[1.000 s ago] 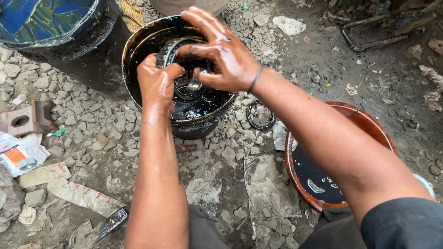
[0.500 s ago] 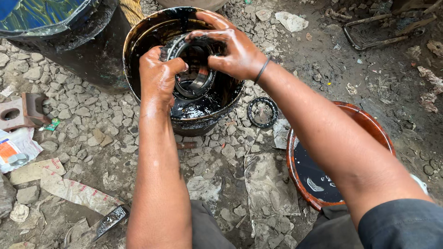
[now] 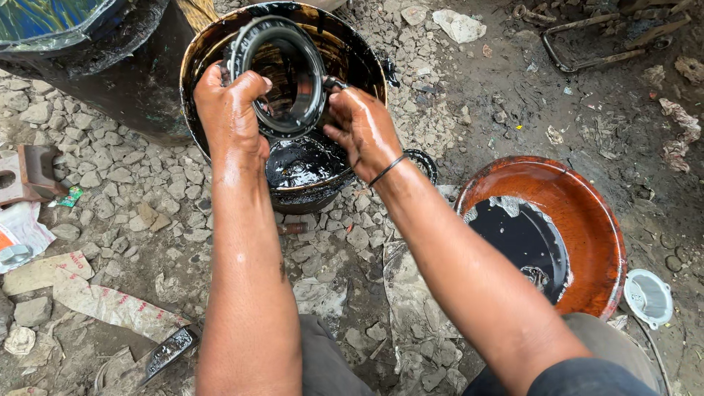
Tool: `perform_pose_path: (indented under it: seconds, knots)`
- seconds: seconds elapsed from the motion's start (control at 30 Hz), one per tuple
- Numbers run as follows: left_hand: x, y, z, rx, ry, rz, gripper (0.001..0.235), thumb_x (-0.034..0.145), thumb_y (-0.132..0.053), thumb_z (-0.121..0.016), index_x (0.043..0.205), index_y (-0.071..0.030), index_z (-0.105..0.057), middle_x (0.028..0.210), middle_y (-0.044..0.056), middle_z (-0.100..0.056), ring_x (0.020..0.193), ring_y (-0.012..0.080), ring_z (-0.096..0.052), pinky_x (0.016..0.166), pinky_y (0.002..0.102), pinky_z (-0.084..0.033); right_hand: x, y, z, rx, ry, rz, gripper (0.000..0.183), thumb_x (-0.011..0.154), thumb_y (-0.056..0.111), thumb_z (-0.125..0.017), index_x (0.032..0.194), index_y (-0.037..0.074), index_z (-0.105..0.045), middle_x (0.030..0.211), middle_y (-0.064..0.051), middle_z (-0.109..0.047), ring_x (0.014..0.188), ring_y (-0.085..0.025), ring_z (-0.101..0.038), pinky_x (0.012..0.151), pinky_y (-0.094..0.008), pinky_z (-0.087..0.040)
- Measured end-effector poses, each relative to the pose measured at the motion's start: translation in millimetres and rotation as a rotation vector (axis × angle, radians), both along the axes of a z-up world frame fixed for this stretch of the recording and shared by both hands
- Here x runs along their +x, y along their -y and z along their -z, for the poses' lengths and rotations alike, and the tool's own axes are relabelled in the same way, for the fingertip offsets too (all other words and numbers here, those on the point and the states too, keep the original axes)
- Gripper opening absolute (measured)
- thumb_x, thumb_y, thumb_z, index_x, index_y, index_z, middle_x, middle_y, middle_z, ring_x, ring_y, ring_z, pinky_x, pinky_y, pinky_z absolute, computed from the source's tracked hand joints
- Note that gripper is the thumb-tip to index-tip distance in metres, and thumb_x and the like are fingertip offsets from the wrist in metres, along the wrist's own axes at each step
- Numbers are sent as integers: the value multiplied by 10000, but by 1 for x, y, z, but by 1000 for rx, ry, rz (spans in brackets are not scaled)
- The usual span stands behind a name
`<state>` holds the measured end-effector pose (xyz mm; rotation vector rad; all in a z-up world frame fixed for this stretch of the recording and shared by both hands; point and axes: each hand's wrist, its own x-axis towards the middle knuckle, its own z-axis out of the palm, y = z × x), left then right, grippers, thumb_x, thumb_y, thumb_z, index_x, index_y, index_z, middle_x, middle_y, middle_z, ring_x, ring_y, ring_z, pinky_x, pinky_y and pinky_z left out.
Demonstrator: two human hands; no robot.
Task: The person scrubs a greasy metal part with hands and a cloth in a basin of soapy water, then rinses it in a bucket of dark liquid. The person repeats the scrubbing and rinsing process on the same part.
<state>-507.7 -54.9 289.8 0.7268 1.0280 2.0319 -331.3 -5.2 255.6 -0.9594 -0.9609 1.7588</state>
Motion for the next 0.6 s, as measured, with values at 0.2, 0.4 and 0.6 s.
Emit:
perform_pose_path:
  seconds: [0.2,0.4,0.6]
  knots:
    - [13,-7,3,96,-44,-98,217,748,134,-643,908,-9,-611,816,23,-651,680,116,-587,660,279,-508,-3,15,-9,-337,-257,-167,584,852,375,-641,1206,-82,-559,1318,-324,-513,1297,-451,-474,1132,-558,-394]
    - [19,-4,1,100,-57,-104,229,766,128,-644,951,-5,-620,824,23,-649,677,111,-577,650,280,-515,7,16,-11,-176,-43,-1,515,935,383,-654,1168,-70,-579,1128,-246,-635,1075,-398,-609,1042,-592,-506]
    - [13,7,-1,64,29,-53,223,756,104,-679,950,4,-635,845,42,-683,710,129,-627,705,304,-549,6,13,6,933,1234,129,300,983,380,-623,956,100,-729,784,-166,-696,874,-355,-714,931,-481,-587]
